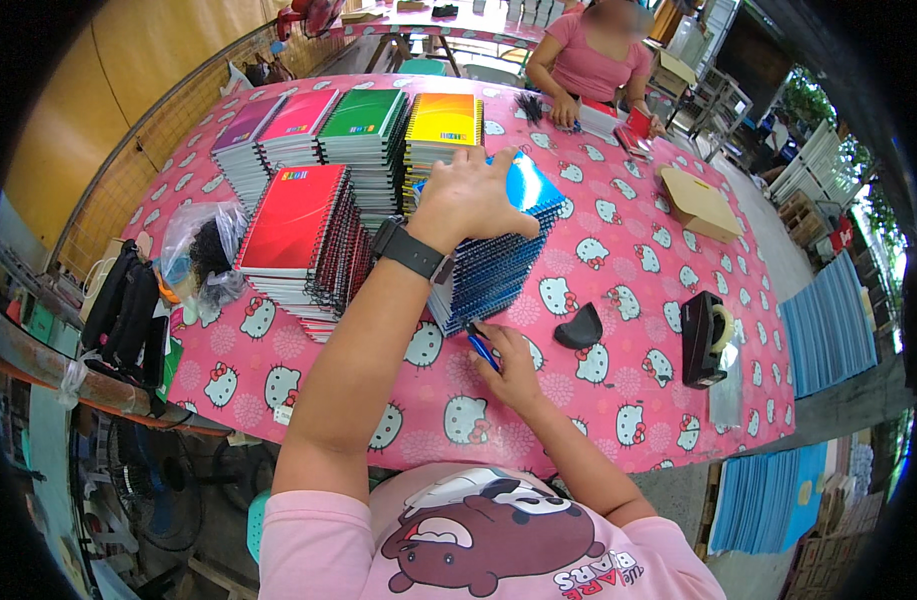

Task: The person uses a blue utility knife to trim the edges of stacked spiral-bound notebooks. They repeatedly cut along the side of the stacks, then reposition the stacks and continue trimming. The person also handles a roll of clear tape and a cardboard box on the table.

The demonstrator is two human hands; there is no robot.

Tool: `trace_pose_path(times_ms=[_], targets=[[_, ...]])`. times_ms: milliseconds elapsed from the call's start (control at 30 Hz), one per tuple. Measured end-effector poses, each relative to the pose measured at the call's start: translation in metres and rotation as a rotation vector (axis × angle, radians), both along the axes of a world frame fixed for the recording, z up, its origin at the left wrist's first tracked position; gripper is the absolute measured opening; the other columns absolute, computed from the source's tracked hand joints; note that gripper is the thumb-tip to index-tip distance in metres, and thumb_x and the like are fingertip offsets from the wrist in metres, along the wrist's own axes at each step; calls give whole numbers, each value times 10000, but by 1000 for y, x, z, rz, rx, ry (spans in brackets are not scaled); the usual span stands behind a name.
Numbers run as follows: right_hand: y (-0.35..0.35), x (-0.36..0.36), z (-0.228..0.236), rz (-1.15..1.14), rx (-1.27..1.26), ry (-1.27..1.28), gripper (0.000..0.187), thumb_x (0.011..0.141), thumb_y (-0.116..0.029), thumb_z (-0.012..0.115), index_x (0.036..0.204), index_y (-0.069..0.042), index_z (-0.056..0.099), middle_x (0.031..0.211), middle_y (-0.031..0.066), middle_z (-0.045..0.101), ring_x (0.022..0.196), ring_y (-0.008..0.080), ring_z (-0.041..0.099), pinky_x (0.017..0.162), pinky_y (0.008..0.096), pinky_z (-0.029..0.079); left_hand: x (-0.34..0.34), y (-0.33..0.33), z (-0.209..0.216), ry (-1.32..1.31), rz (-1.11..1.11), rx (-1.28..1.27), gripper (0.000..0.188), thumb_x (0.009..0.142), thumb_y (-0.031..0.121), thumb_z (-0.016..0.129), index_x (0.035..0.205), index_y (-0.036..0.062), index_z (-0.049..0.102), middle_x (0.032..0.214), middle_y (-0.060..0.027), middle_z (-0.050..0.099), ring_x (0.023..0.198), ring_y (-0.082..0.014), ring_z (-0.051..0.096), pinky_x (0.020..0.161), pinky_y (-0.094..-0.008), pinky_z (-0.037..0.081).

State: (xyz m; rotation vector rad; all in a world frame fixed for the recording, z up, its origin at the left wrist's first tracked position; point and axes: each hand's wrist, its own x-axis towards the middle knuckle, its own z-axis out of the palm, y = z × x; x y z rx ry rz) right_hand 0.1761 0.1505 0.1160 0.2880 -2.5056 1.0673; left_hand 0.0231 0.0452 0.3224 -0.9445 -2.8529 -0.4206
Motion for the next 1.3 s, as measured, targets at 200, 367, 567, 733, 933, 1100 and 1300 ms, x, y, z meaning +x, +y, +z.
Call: trace_pose_path(times_ms=[200,367,567,733,933,1100,1300], targets=[[-4,-1,2,-46,169,93,429,791,-181,637,1191,-49,556,1027,142,580,920,299,543,821,395,415,-2,-1,-4,33,1,4,1004,594,613,684,1394,115,340,1311,-248,457,1250,-389,415,993,-490,371],[7,-4,-9,197,-994,-695,361,859,-193,612,1175,-26,560,1024,101,638,863,213,600,764,328,463,0,-1,-1,0,-4,2,1010,595,614,684,1402,117,334,1321,-250,447,1256,-387,410,996,-493,366],[4,-3,-9,61,-402,-344,399,840,-197,623,1195,-30,546,1035,128,624,909,256,595,806,354,453,0,1,-1,6,8,-9,1012,596,616,686,1401,114,334,1318,-247,450,1253,-381,415,987,-497,370],[-1,1,-3,-7,35,-23,459,789,-208,649,1204,-43,543,1022,176,573,986,353,540,880,416,410,-2,0,-1,-6,-1,-3,1011,595,620,685,1396,111,338,1303,-243,462,1245,-378,423,984,-498,371],[-2,1,-10,8,-12,-23,454,824,-208,635,1226,-34,517,1009,151,608,925,300,596,804,381,470,0,0,-1,20,1,-6,993,595,609,686,1389,118,348,1291,-243,473,1229,-385,437,972,-493,388],[15,-11,-4,255,-1116,-879,380,883,-146,585,1211,27,503,1043,139,640,898,196,627,803,295,491,-1,0,-5,35,-2,18,984,595,597,690,1387,122,351,1283,-251,475,1219,-389,447,970,-487,394],[19,5,-37,273,-995,-673,422,911,-196,529,1280,-6,454,1146,151,598,1015,238,600,887,322,462,-1,0,-7,60,-5,46,982,588,582,697,1383,117,357,1273,-253,480,1213,-388,451,969,-484,396]])
